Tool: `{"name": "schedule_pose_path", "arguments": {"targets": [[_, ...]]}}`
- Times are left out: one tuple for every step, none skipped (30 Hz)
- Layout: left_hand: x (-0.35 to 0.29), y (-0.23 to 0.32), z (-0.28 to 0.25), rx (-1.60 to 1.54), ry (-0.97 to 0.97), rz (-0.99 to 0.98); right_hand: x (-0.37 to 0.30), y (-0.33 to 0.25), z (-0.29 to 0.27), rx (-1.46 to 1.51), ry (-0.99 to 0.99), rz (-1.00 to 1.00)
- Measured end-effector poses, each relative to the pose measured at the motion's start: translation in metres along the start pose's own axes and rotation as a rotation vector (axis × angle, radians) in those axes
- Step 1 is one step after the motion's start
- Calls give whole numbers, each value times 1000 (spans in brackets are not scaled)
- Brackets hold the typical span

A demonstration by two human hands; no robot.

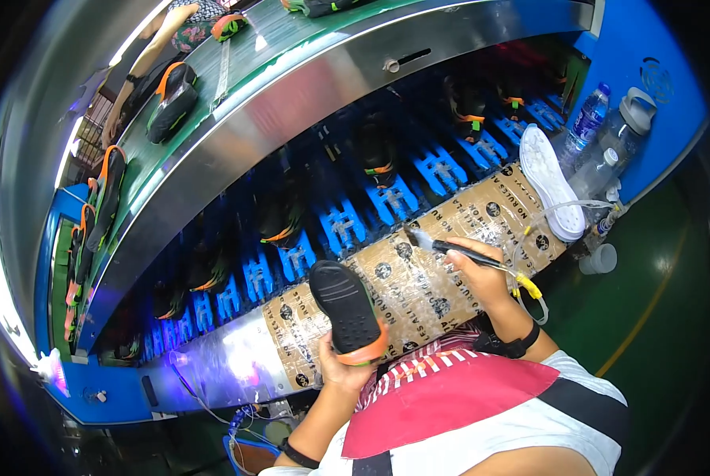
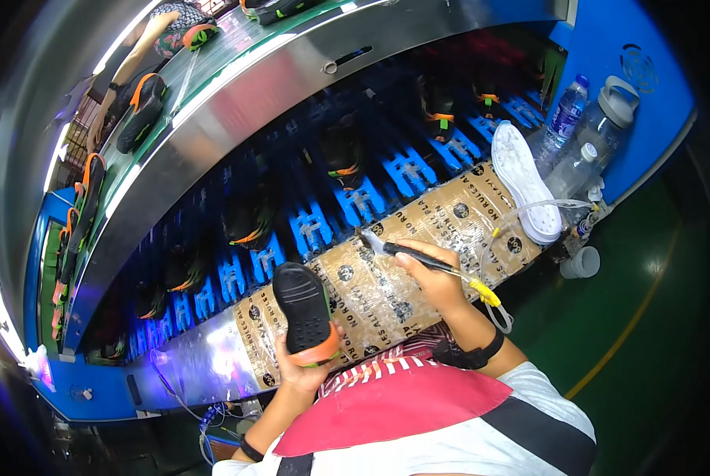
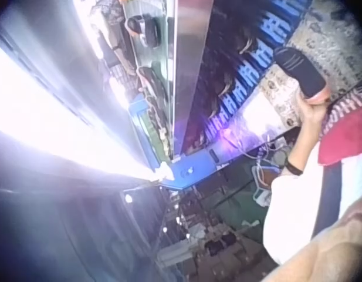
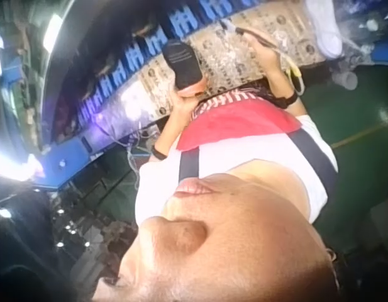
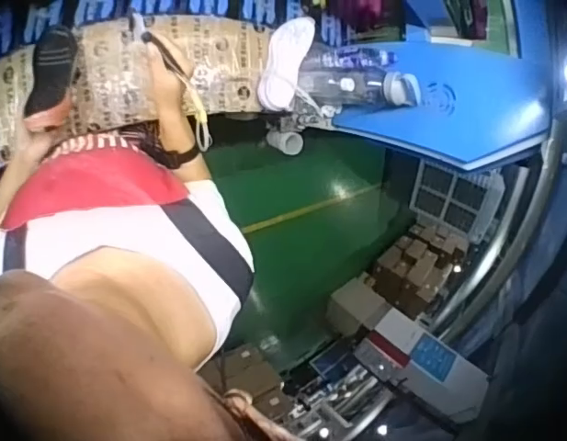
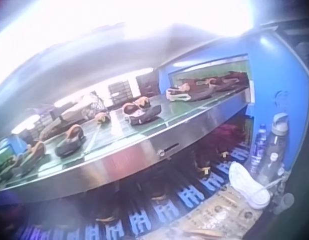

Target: Applying adhesive or primer to shoe soles using a handheld applicator on a production line.

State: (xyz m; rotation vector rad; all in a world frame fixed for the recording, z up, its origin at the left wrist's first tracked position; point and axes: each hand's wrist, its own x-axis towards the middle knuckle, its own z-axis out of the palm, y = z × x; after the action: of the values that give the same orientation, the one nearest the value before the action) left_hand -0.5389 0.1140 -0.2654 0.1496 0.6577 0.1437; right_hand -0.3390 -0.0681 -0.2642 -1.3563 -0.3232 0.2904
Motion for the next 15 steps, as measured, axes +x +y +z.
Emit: {"name": "schedule_pose_path", "arguments": {"targets": [[4,-8,-5,6,-56,22,0,-1,-2,14,8,-1],[6,-13,-12,-33,-47,-29,0,-2,-3,27,15,-2],[10,-19,-18,-28,-9,-15,1,-4,-5,-16,16,13],[13,-22,-23,-24,31,-4,3,-5,-5,-4,-2,-11],[18,-22,-26,-22,31,3,4,-8,-5,-9,-12,-14],[21,-21,-28,-19,33,7,5,-11,-4,-31,-5,-1],[22,-19,-29,-18,38,7,7,-14,-2,-19,-35,-15],[21,-16,-29,-86,-43,-56,7,-17,1,-4,-57,14],[21,-11,-27,-62,-64,-38,7,-20,5,54,-106,-5],[20,-7,-24,-37,-85,-20,5,-23,9,101,-143,-12],[18,-4,-22,0,-74,38,3,-26,14,98,-184,-9],[18,-1,-19,40,-67,98,0,-30,20,101,-230,-20],[18,0,-18,48,-80,148,-2,-33,26,108,-282,-32],[21,2,-16,71,-122,158,-5,-38,31,21,-340,-24],[25,4,-15,95,-167,171,-7,-41,38,-14,-379,-139]]}}
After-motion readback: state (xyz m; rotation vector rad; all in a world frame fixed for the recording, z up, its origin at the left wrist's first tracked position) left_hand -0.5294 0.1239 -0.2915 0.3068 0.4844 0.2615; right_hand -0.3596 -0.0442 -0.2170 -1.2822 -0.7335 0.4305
